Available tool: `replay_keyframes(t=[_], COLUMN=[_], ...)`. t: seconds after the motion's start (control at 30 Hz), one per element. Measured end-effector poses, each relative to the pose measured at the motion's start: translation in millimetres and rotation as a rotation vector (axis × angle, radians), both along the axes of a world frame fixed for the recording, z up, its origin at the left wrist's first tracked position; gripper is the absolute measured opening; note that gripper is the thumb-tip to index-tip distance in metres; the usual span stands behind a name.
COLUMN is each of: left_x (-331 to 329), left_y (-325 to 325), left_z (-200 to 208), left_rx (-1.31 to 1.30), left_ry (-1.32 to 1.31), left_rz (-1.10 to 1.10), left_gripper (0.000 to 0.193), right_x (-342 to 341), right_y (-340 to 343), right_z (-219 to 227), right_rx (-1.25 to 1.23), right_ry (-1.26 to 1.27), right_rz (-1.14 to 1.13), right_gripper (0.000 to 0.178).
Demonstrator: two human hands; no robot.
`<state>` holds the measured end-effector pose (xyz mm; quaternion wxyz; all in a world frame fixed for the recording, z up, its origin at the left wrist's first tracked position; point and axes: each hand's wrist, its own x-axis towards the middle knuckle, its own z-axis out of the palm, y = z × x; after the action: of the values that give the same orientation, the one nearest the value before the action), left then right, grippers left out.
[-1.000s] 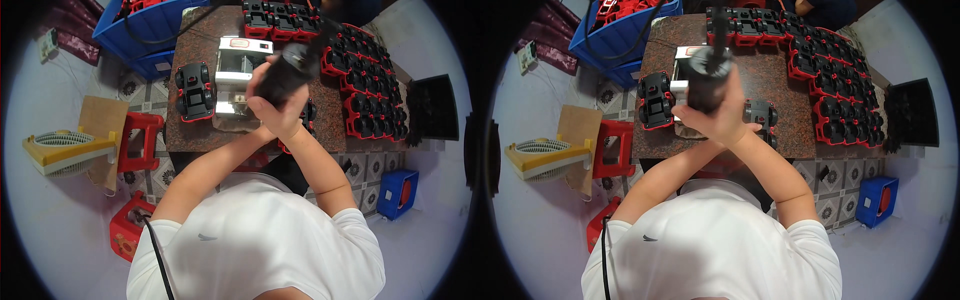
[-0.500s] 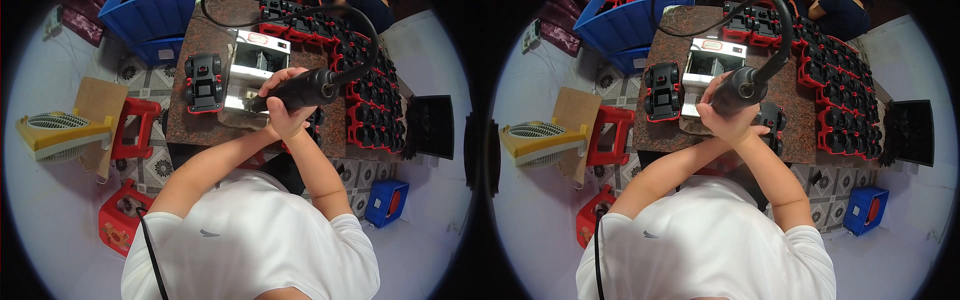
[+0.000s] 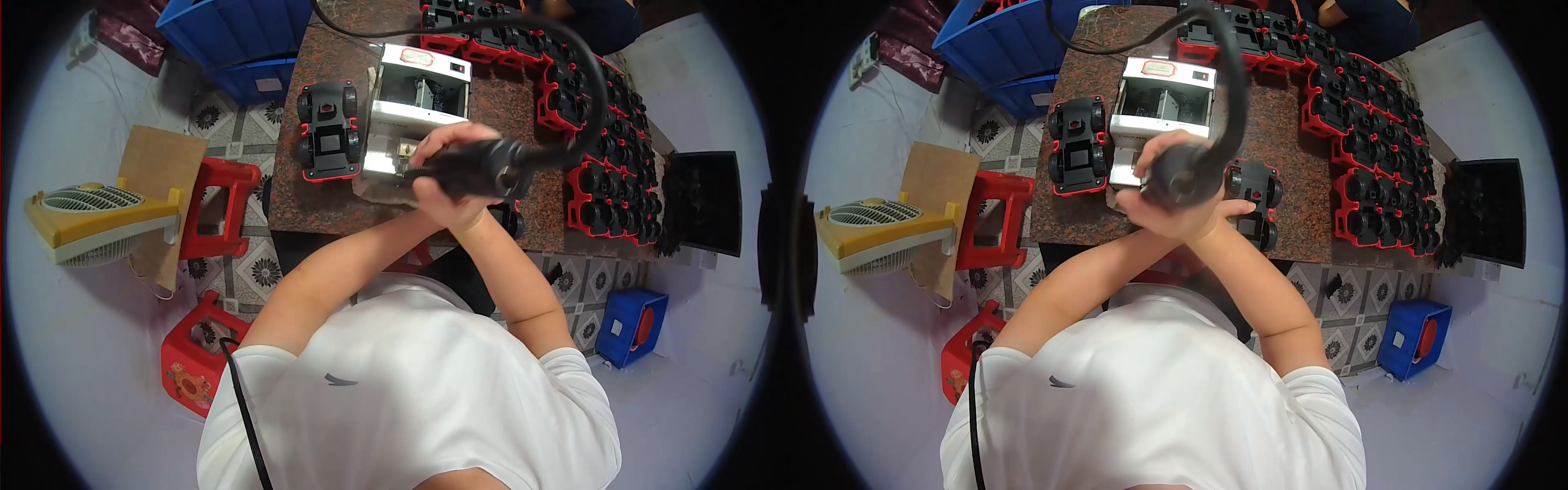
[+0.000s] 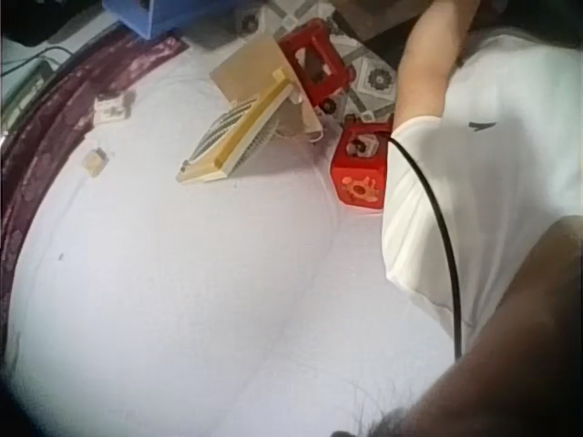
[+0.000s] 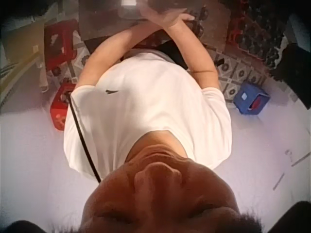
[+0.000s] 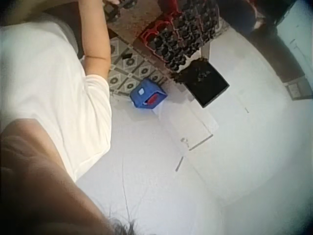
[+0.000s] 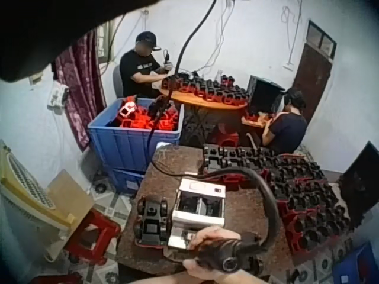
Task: Assemble plastic toy housing components using a power screwdriver.
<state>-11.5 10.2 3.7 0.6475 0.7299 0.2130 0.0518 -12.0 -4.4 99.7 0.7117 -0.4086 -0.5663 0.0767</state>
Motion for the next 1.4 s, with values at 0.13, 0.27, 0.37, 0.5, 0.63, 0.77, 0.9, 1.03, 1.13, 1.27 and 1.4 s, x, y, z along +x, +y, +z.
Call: replay_keyframes(t=[0.13,0.27,0.37,0.5,0.63,0.77,0.9,1.03,1.13,1.27,1.4], left_x=[-22,-11,-4,3,4,-8,-5,-4,-4,-4,-4], left_y=[4,-7,-5,-16,-22,-15,-16,-16,-17,-18,-19], left_z=[2,10,12,-22,-22,-5,-4,-12,-12,-13,-15], left_rx=[0.072,-0.212,-0.538,-0.465,-0.471,-0.522,-0.531,-0.544,-0.544,-0.567,-0.565], left_ry=[0.055,-0.198,-0.484,-0.377,-0.386,-0.414,-0.185,-0.21,-0.145,-0.175,-0.17], left_rz=[-0.032,-0.041,-0.112,-0.018,0.013,-0.03,0.06,0.034,0.053,0.056,0.064], left_gripper=[0.06,0.062,0.071,0.069,0.062,0.05,0.084,0.084,0.085,0.086,0.086], right_x=[-2,-9,2,3,9,49,90,100,101,104,100], right_y=[-6,2,2,1,2,-33,-40,-40,-38,-37,-33], right_z=[14,-6,4,16,29,58,60,40,34,29,31], right_rx=[-0.032,-0.211,-0.189,-0.26,-0.222,0.001,0.065,0.046,0.048,0.035,-0.005], right_ry=[-0.244,0.02,0.073,0.079,0.338,0.267,0.133,0.117,0.169,0.193,0.191], right_rz=[-0.027,-0.139,-0.091,-0.059,0.009,-0.08,-0.232,-0.328,-0.306,-0.311,-0.34], right_gripper=[0.059,0.073,0.074,0.051,0.043,0.049,0.04,0.032,0.03,0.029,0.029])
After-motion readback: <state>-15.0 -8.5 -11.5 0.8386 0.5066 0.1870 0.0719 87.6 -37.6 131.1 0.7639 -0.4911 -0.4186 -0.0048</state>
